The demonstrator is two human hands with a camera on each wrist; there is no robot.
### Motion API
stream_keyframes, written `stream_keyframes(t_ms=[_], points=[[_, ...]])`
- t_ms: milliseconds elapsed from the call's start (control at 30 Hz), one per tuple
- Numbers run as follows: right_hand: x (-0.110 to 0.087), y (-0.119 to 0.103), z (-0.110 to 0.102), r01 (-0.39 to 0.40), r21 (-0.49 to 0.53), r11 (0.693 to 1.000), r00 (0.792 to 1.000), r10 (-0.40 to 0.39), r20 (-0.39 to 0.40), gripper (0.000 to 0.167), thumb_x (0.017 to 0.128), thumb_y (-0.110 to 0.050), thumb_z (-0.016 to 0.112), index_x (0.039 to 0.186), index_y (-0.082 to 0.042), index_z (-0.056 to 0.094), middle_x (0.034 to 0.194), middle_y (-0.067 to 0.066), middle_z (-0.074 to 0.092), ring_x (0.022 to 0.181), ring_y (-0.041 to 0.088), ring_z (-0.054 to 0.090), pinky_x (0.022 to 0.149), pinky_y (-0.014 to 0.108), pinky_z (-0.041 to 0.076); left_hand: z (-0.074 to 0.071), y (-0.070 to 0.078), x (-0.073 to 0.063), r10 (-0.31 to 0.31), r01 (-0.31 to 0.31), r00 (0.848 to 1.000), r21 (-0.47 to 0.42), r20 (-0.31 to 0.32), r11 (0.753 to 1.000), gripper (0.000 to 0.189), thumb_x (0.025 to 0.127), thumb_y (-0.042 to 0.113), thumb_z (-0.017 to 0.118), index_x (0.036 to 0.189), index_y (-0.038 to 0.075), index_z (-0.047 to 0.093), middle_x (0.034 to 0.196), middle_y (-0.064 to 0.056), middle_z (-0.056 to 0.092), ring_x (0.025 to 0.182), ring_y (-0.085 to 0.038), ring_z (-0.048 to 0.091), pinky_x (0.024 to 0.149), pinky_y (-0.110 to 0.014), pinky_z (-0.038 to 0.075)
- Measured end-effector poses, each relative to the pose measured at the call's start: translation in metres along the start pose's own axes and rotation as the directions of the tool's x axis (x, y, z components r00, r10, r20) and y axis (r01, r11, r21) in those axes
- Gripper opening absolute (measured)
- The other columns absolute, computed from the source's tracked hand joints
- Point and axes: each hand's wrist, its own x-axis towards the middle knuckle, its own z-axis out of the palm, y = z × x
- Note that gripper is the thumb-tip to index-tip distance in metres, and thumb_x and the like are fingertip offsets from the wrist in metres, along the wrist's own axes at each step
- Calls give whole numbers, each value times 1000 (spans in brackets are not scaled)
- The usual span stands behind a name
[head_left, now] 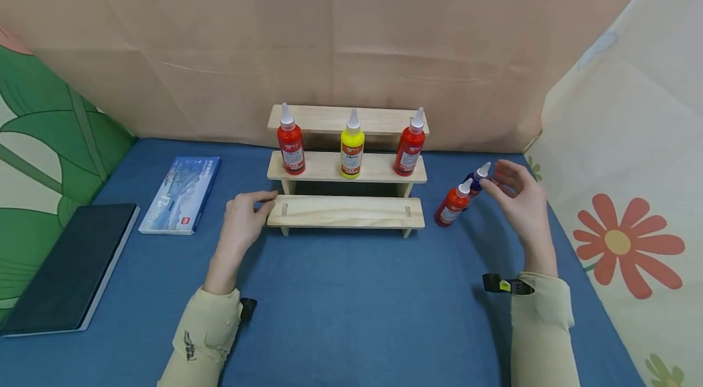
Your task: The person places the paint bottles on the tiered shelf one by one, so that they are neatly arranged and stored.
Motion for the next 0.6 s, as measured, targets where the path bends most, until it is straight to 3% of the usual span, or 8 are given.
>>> stream_keyframes(t_ms=[300,600], points=[[6,18,5,4,15,1000,990,-6,142,72,105,-32,73,163,-6,41,158,23,50,144,44,48,113,61,41,0,-1,0,11,-11,1000,3,-8,1000,27,105,-1,65,129,-7,74,122,-30,70,45,-15,36,46,-27,29],[9,21,11,25,-11,1000,980,-23,198,68,105,-23,73,160,2,42,152,30,51,141,50,49,112,64,40,0,-1,0,0,0,1000,-4,4,1000,28,106,1,64,131,-7,73,121,-30,70,44,-16,33,46,-27,28]])
